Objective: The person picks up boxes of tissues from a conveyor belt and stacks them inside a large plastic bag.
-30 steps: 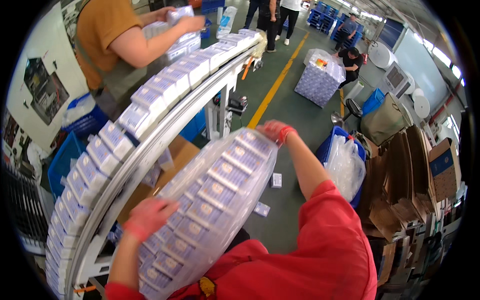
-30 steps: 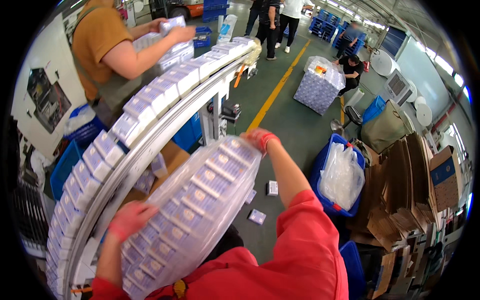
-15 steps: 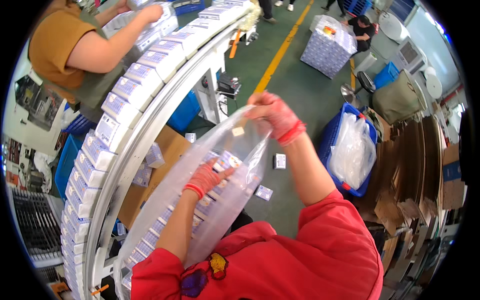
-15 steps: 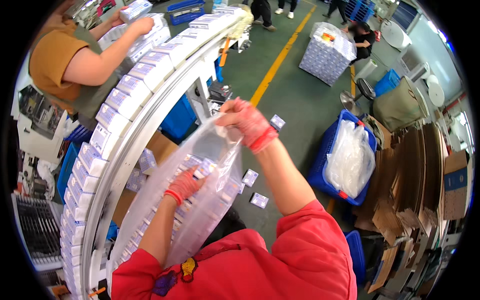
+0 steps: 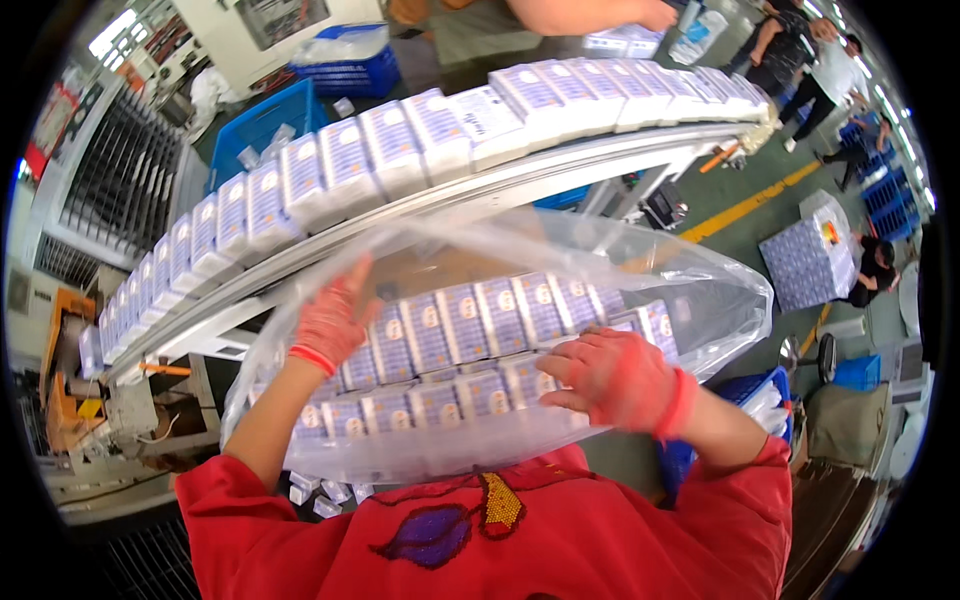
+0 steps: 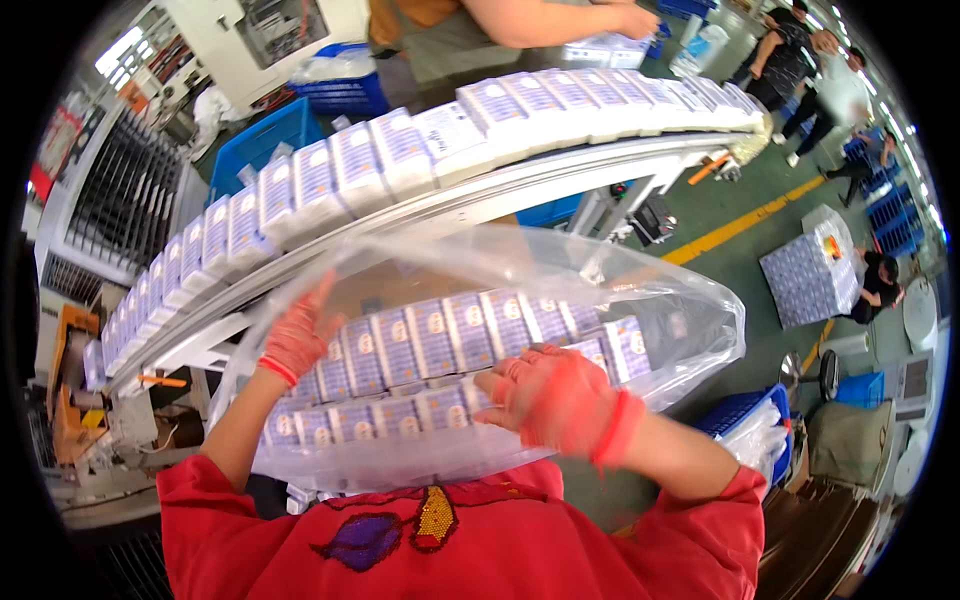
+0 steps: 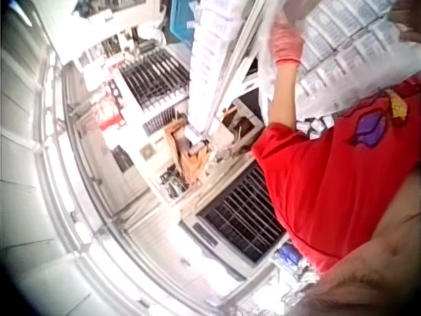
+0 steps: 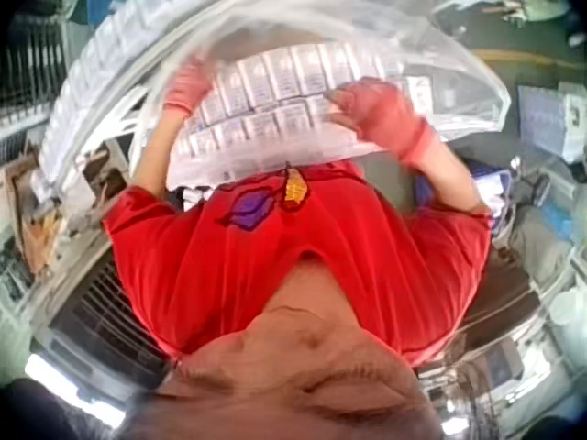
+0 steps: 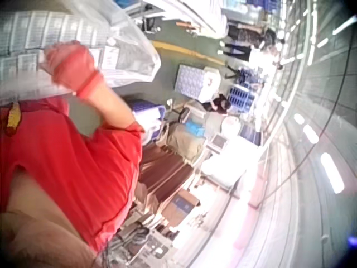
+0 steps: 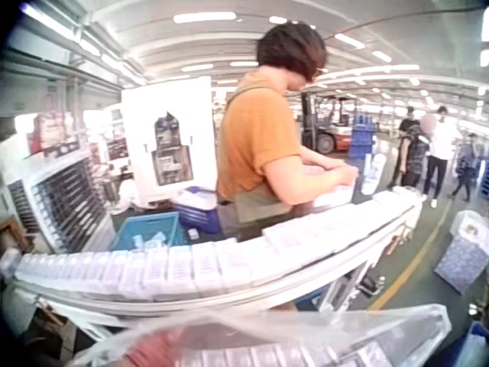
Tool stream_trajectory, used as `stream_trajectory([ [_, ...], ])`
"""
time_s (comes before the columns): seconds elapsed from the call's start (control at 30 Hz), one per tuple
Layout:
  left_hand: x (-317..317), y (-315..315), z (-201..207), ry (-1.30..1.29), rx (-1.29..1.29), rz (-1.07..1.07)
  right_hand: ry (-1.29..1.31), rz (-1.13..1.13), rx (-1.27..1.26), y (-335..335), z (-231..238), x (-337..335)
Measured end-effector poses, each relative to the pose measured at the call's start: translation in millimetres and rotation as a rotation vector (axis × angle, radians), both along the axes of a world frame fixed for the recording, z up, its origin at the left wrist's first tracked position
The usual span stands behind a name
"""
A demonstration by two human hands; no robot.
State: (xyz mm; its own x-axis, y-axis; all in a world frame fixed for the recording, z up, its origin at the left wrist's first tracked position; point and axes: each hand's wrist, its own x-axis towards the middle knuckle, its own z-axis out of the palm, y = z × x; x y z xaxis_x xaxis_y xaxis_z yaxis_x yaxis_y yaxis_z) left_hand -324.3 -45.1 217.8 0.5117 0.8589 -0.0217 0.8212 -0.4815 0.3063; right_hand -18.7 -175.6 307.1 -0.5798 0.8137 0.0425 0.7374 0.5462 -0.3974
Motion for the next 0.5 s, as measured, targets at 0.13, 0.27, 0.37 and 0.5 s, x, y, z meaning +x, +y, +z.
stream_trajectory([
  [0.13, -69, -24, -8, 0.335, -0.105, 0.023, -0.563, -0.163, -0.569, 50, -62, 50],
  [0.27, -103, -36, -16, 0.404, -0.662, -0.100, -0.635, -0.295, -0.810, 69, -59, 81],
  [0.37, -115, -35, -21, 0.232, -0.612, -0.074, -0.513, -0.361, -0.655, 92, -48, 53],
  [0.5, -118, -30, -18, 0.119, -0.756, 0.030, -0.459, -0.519, -0.462, 136, -7, -34],
])
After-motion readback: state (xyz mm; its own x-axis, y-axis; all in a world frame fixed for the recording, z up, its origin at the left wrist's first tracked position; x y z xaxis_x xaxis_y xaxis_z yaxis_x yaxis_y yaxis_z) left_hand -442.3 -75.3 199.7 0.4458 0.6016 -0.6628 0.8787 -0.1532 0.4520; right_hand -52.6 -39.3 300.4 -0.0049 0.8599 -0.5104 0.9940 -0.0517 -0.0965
